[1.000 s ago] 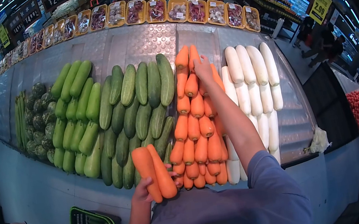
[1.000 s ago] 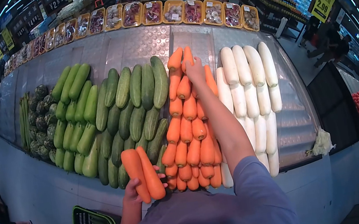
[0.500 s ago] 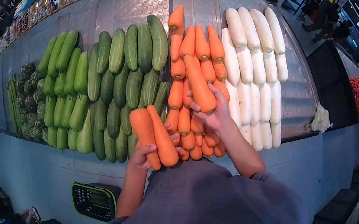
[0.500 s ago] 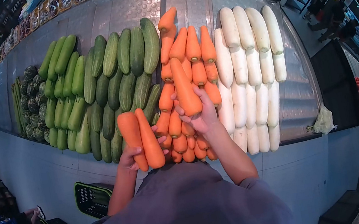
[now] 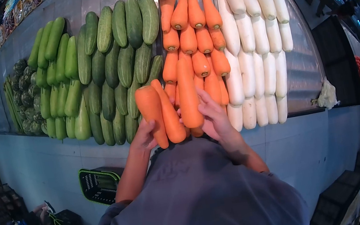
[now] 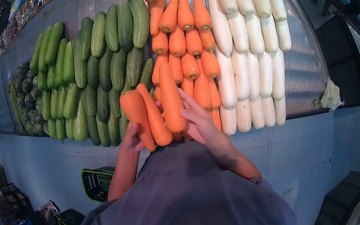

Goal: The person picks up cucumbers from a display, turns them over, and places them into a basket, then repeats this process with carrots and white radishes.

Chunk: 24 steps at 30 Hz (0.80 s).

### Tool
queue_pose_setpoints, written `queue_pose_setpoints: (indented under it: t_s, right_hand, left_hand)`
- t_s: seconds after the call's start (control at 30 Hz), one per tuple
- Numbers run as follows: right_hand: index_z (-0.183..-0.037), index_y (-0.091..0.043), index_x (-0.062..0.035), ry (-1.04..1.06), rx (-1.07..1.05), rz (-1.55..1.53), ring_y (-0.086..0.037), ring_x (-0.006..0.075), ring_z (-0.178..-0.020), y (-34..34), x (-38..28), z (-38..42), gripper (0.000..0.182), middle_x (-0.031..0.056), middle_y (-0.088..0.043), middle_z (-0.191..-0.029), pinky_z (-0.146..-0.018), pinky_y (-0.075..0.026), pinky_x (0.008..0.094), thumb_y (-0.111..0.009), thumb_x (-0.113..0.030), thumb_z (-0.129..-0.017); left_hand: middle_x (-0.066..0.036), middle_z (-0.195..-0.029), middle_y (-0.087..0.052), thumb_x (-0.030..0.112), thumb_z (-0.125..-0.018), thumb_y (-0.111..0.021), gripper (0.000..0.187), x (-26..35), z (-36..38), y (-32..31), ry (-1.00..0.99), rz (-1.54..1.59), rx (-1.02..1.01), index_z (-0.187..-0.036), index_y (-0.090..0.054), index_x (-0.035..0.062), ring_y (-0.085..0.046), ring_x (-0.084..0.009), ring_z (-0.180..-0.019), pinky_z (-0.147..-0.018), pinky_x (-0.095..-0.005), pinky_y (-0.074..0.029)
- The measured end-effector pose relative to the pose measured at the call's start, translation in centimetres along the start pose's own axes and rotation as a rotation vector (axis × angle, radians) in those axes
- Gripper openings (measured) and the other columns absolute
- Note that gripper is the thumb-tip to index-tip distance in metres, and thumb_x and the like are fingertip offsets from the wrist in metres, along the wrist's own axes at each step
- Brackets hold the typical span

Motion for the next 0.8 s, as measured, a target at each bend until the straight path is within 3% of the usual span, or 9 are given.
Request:
queue_pose_setpoints:
  t_s: [0.07,0.2,0.23,0.3,0.37,0.5,0.6,0.67,0.8]
  right_hand:
    - [-0.163,-0.017,-0.0024,0.145,0.053,0.286,-0.058,0.0313,-0.128,0.0,0.3,0.4,0.077,0.0220,-0.039,-0.156,-0.111,-0.048,0.0465,-0.061,-0.008,-0.100]
    - [-0.163,-0.017,-0.0013,0.273,0.046,0.521,-0.058,0.0301,-0.129,0.2,0.6,0.6,0.080,0.0208,-0.038,-0.156,-0.112,-0.047,0.0452,-0.064,-0.001,-0.098]
    - [-0.161,-0.021,0.0001,0.236,0.062,0.459,-0.060,0.0308,-0.125,-0.3,0.5,0.7,0.072,0.0213,-0.043,-0.151,-0.109,-0.049,0.0450,-0.061,-0.007,-0.101]
    - [-0.159,-0.026,0.0014,0.195,0.084,0.398,-0.062,0.0314,-0.121,0.3,0.5,1.0,0.065,0.0219,-0.048,-0.147,-0.106,-0.051,0.0448,-0.058,-0.013,-0.104]
    - [-0.152,-0.036,0.0034,-0.169,-0.002,-0.256,-0.066,0.0328,-0.111,1.9,0.5,1.3,0.055,0.0214,-0.058,-0.134,-0.099,-0.055,0.0453,-0.049,-0.028,-0.109]
    - [-0.147,-0.041,0.0042,-0.220,0.026,-0.407,-0.068,0.0341,-0.105,2.4,1.0,1.2,0.055,0.0211,-0.063,-0.123,-0.093,-0.057,0.0459,-0.039,-0.038,-0.111]
    - [-0.149,-0.040,0.0038,-0.200,0.058,-0.231,-0.067,0.0323,-0.109,1.5,1.3,1.4,0.054,0.0201,-0.060,-0.128,-0.097,-0.056,0.0456,-0.049,-0.030,-0.108]
    - [-0.151,-0.038,0.0041,0.057,0.135,0.361,-0.065,0.0290,-0.113,-1.2,0.9,1.2,0.057,0.0178,-0.058,-0.130,-0.101,-0.054,0.0425,-0.057,-0.021,-0.105]
    - [-0.154,-0.035,0.0038,0.224,0.170,0.669,-0.063,0.0252,-0.116,-3.2,2.2,1.3,0.068,0.0155,-0.057,-0.131,-0.104,-0.051,0.0386,-0.066,-0.018,-0.098]
  left_hand:
    - [-0.022,-0.147,-0.049,0.038,-0.096,-0.073,0.084,-0.3,0.4,0.4,0.023,-0.004,0.047,-0.155,-0.030,-0.0033,-0.053,-0.0361,-0.136,-0.115,-0.0535,-0.045]
    - [-0.025,-0.151,-0.046,0.055,-0.095,-0.069,0.097,-0.5,0.7,0.3,0.065,-0.042,0.076,-0.157,-0.025,-0.0038,-0.047,-0.0398,-0.143,-0.118,-0.0534,-0.042]
    - [-0.025,-0.151,-0.046,0.055,-0.095,-0.069,0.097,-0.7,0.7,0.5,0.067,-0.040,0.082,-0.157,-0.025,-0.0038,-0.047,-0.0398,-0.143,-0.118,-0.0534,-0.042]
    - [-0.027,-0.152,-0.045,0.068,-0.094,-0.059,0.103,-1.4,0.7,0.9,0.055,-0.001,0.051,-0.159,-0.022,-0.0043,-0.045,-0.0415,-0.143,-0.119,-0.0547,-0.040]
    - [-0.027,-0.153,-0.044,0.073,-0.094,-0.052,0.106,-0.9,0.5,0.1,0.056,0.041,0.016,-0.159,-0.022,-0.0044,-0.044,-0.0419,-0.144,-0.119,-0.0553,-0.039]
    - [-0.026,-0.155,-0.043,0.081,-0.093,-0.040,0.110,-0.7,0.4,-0.6,0.047,0.030,0.046,-0.159,-0.022,-0.0055,-0.043,-0.0425,-0.145,-0.119,-0.0560,-0.038]
    - [-0.024,-0.157,-0.043,0.078,-0.096,-0.039,0.104,-1.1,0.5,-0.3,0.035,0.073,0.165,-0.159,-0.025,-0.0031,-0.045,-0.0414,-0.143,-0.119,-0.0555,-0.038]
    - [-0.023,-0.157,-0.042,0.077,-0.097,-0.038,0.100,-1.3,0.4,-0.2,0.014,0.066,0.236,-0.159,-0.027,-0.0013,-0.046,-0.0410,-0.143,-0.120,-0.0547,-0.038]
    - [-0.023,-0.157,-0.042,0.076,-0.099,-0.031,0.094,-2.4,0.2,1.1,-0.028,0.231,0.419,-0.160,-0.030,0.0032,-0.048,-0.0388,-0.142,-0.120,-0.0524,-0.039]
Point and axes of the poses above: each hand's wrist, its own z-axis away from the middle knuckle, its own y-axis out of the back of the hand, x = y × z, the point moved 1 cm from there along -z, towards the middle knuckle
